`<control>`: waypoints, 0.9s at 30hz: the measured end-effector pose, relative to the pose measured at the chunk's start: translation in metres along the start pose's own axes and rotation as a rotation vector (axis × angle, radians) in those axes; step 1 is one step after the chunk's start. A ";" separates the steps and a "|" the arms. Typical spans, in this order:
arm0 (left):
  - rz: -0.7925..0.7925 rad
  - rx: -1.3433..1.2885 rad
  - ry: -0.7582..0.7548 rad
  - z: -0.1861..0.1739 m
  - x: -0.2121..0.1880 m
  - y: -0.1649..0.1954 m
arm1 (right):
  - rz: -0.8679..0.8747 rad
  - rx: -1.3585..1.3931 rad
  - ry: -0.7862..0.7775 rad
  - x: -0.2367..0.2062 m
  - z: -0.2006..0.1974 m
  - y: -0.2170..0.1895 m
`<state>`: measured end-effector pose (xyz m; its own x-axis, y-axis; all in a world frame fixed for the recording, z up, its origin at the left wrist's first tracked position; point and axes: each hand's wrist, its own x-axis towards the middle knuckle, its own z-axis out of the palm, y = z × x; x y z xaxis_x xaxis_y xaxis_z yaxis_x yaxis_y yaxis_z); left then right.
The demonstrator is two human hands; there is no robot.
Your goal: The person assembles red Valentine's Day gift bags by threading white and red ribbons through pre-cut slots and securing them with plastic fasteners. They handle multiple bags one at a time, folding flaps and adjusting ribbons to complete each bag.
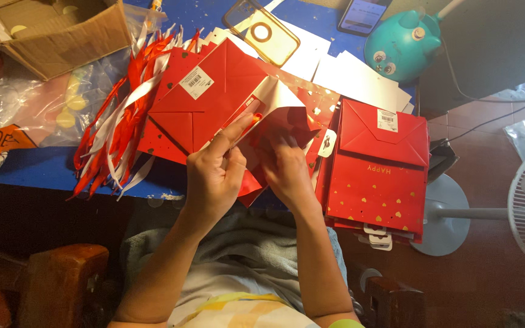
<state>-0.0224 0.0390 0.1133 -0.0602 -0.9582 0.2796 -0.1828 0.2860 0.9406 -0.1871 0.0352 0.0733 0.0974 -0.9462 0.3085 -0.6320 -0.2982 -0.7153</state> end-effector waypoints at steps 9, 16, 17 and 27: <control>0.335 0.114 0.084 0.000 -0.004 0.004 | 0.195 0.481 0.023 -0.005 0.007 0.000; 0.258 0.065 -0.026 -0.002 0.002 -0.002 | 0.424 0.102 0.049 -0.015 -0.044 -0.011; 0.250 0.051 -0.048 -0.002 0.004 -0.003 | 0.294 0.012 0.175 -0.016 -0.047 -0.015; -0.102 0.055 -0.143 0.008 0.042 -0.038 | 0.264 0.534 0.325 -0.007 -0.015 -0.006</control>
<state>-0.0256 -0.0121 0.0883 -0.1771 -0.9729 0.1490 -0.2479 0.1906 0.9498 -0.1960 0.0454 0.0849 -0.2972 -0.9350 0.1937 -0.1279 -0.1620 -0.9785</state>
